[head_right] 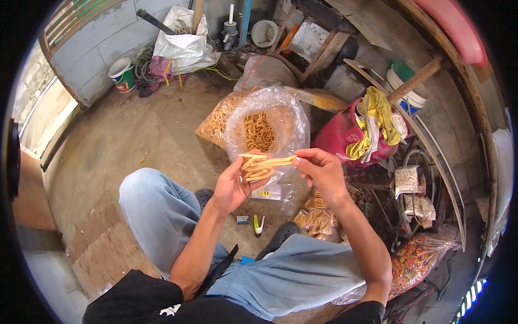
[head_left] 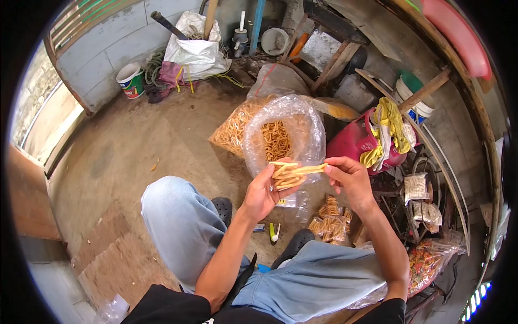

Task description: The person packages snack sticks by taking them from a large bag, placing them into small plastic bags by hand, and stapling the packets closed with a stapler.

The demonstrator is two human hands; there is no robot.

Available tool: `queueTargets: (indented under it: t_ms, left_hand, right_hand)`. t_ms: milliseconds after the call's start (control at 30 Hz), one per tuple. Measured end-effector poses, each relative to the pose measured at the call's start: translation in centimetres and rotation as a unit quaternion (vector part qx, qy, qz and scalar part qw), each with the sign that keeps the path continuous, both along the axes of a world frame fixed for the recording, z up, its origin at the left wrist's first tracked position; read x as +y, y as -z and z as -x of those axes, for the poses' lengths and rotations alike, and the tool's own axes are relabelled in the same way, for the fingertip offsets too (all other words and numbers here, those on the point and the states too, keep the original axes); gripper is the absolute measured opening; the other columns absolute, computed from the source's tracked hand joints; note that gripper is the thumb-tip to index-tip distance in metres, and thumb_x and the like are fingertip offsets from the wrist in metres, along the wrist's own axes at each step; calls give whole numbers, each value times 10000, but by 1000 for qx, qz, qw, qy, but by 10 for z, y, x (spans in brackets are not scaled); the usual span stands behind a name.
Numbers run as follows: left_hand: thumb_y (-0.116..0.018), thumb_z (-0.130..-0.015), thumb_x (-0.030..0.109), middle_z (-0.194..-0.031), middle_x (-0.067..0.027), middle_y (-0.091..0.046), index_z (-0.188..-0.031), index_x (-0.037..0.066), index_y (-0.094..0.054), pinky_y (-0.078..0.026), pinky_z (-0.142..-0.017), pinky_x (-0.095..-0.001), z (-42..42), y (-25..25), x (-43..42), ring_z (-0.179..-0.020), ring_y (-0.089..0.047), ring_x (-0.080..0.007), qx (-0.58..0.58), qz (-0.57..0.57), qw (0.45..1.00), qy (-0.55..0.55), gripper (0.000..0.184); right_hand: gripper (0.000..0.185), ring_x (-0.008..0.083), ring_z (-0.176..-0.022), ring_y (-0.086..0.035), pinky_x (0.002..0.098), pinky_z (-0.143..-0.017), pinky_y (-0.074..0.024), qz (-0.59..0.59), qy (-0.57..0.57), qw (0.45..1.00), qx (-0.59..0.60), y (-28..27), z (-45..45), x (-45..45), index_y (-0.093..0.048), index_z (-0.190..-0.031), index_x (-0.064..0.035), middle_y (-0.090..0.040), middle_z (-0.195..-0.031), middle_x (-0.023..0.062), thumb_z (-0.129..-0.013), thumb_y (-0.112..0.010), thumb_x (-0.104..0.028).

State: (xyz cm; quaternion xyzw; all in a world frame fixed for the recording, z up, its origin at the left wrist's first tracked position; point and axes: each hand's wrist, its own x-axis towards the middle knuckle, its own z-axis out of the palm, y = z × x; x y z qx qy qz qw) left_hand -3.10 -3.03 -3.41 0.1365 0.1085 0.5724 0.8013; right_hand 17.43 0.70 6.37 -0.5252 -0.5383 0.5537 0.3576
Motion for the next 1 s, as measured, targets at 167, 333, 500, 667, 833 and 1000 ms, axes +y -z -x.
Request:
queueTargets:
  t_ms: [167, 333, 500, 667, 833, 1000]
  left_hand:
    - [-298, -1030, 322, -1310, -159, -507, -1352, 38, -386, -492, -968, -408, -1, 1, -1, -1153, -562, -269, 35, -21, 999, -7, 438]
    - [-343, -1024, 322, -1268, -131, -529, -1340, 42, -388, -501, -958, -386, 1, -1, -3, -1132, -568, -230, 75, -31, 996, -22, 425]
    - [-460, -997, 222, -1235, -98, -537, -1320, 61, -397, -503, -961, -358, -6, -3, -7, -1124, -558, -184, 162, -46, 985, -41, 366]
    - [-501, -972, 122, -1253, -76, -523, -1319, 90, -391, -503, -964, -351, -8, -1, -7, -1137, -547, -171, 146, -23, 986, -74, 365]
    - [-489, -981, 160, -1263, -91, -527, -1310, 74, -403, -496, -966, -372, -2, -1, -5, -1143, -545, -176, 102, -18, 992, -72, 350]
    - [-469, -992, 204, -1266, -109, -544, -1308, 14, -445, -470, -974, -360, 1, -3, -2, -1134, -554, -186, 54, -13, 997, -51, 369]
  right_hand:
    - [155, 44, -484, -489, 187, -402, -356, 29, 11, 1000, 1, 8, 17, -4, -650, -984, -10, -596, -664, 6, -852, -675, -88]
    - [186, 43, -470, -504, 179, -381, -329, 45, 35, 998, 13, 16, 29, -8, -645, -969, -4, -640, -715, 31, -833, -709, -114]
    - [179, 38, -470, -502, 175, -373, -318, 27, 52, 998, 21, 23, 41, -13, -644, -965, -8, -657, -739, 31, -842, -703, -123]
    - [228, 27, -550, -521, 174, -440, -366, 13, 9, 1000, -14, 25, 40, -13, -657, -1068, -18, -654, -747, 15, -875, -666, -139]
    - [326, 66, -843, -579, 189, -649, -440, -96, -111, 989, -19, 21, 34, -12, -629, -1183, -48, -645, -986, 24, -886, -657, -180]
    - [333, 76, -843, -586, 191, -642, -444, -192, -118, 973, -41, 27, 33, -11, -637, -1175, -59, -634, -1037, 39, -858, -689, -144]
